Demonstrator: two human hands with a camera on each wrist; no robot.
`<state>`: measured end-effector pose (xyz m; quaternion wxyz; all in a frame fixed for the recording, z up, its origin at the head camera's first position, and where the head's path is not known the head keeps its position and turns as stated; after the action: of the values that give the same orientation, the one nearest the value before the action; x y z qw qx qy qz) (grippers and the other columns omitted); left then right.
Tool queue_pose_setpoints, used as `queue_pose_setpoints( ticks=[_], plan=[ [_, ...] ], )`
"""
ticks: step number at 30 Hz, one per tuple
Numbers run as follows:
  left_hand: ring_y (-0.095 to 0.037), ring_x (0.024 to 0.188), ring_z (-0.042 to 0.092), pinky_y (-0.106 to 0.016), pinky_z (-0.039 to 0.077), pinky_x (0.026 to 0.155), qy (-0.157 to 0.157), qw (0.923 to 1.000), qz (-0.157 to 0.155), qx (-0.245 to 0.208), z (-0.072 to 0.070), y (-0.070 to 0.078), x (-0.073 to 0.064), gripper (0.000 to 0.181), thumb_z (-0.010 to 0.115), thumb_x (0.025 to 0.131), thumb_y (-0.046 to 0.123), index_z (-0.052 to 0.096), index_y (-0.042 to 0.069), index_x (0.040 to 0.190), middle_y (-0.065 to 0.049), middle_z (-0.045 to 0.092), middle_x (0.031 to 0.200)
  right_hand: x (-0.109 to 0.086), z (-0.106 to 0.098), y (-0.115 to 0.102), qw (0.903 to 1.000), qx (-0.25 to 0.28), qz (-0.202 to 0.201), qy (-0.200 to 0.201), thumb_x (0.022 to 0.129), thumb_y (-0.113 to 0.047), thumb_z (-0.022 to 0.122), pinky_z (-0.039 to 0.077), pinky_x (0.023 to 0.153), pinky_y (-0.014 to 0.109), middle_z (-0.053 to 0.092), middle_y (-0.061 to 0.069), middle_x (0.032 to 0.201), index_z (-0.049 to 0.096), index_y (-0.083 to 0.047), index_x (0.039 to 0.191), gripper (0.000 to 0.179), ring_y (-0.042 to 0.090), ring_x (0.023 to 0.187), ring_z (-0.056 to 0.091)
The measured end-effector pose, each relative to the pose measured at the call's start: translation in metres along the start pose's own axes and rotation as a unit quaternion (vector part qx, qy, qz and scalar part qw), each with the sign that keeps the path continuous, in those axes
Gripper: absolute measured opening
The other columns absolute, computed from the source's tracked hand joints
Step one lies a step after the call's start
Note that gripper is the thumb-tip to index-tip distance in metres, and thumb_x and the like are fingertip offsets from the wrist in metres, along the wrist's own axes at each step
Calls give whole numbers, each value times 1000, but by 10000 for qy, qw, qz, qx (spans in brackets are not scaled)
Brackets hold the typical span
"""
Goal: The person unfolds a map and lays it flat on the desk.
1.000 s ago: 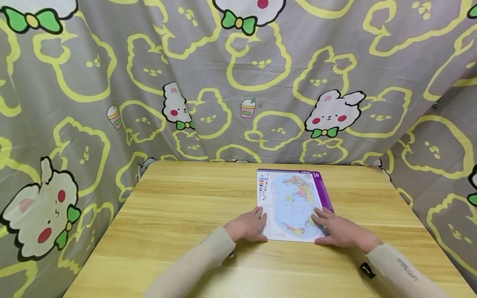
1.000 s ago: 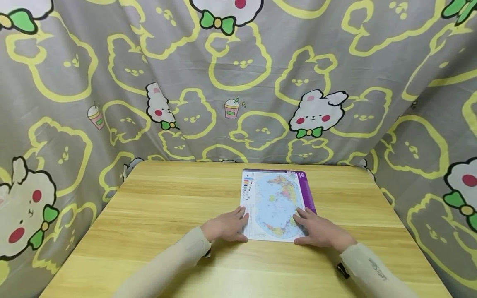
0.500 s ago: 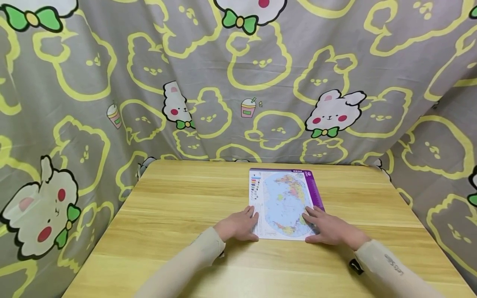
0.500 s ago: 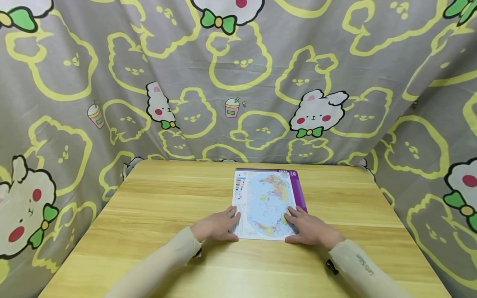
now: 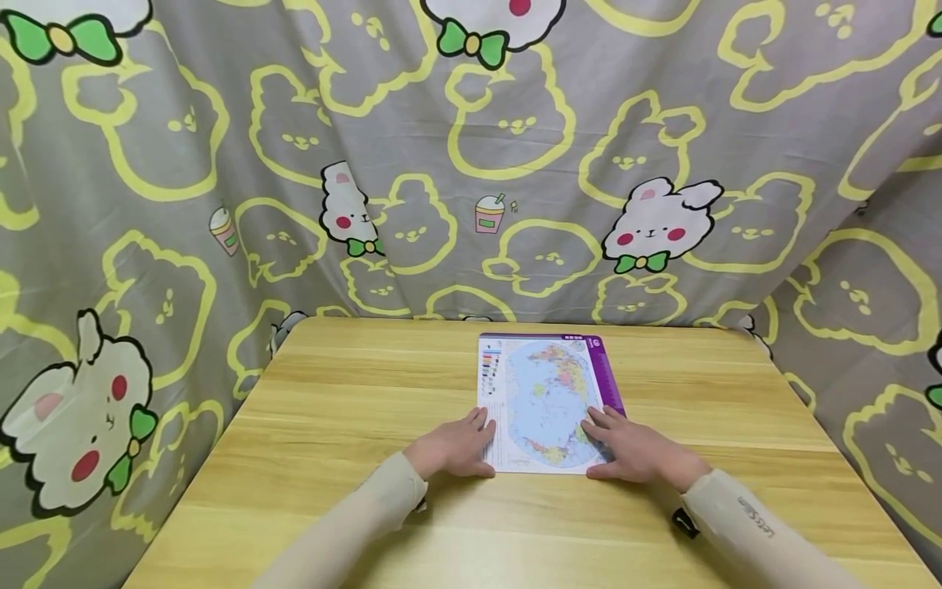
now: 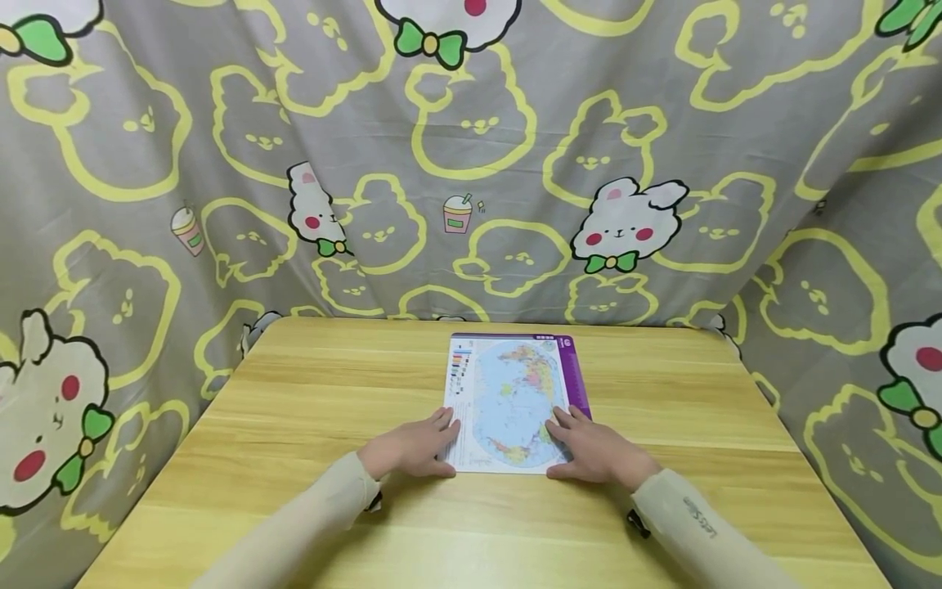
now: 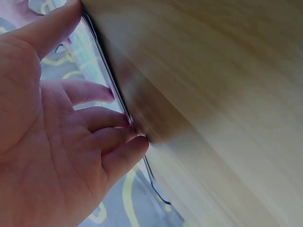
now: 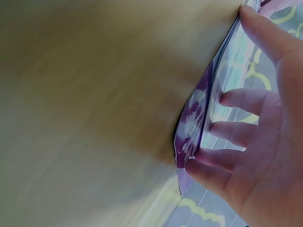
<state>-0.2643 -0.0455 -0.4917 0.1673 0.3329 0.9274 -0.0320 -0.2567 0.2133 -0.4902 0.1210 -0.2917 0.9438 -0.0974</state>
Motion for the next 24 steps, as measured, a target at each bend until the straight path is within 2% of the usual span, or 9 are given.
queue_pose_setpoints(
  ticks=[17,24],
  plan=[
    [-29,141,18,-35,27,111,42,9991,-76,-404,-2,-21,-21,81,62,87,49,32,2,146,-19,20,153,19,0,-21,9997,-177,-135,-46,86,-58,58,31,104,57,29,24,149,42,-1,141,81,49,134,23],
    [-29,141,20,-36,26,111,144,9986,6,-505,0,-31,-28,81,64,86,48,34,0,145,-20,22,152,27,3,-30,9995,-228,-179,-87,86,-58,57,32,104,57,28,24,149,42,-1,142,81,49,134,24]
  ],
)
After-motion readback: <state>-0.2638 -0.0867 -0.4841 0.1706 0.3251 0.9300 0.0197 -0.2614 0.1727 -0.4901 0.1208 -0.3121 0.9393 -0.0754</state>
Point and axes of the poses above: each hand's wrist, its own x-axis towards the middle knuckle, its own z-axis out of the palm, y = z × x, the point moved 5 cm from there along x, towards the middle knuckle
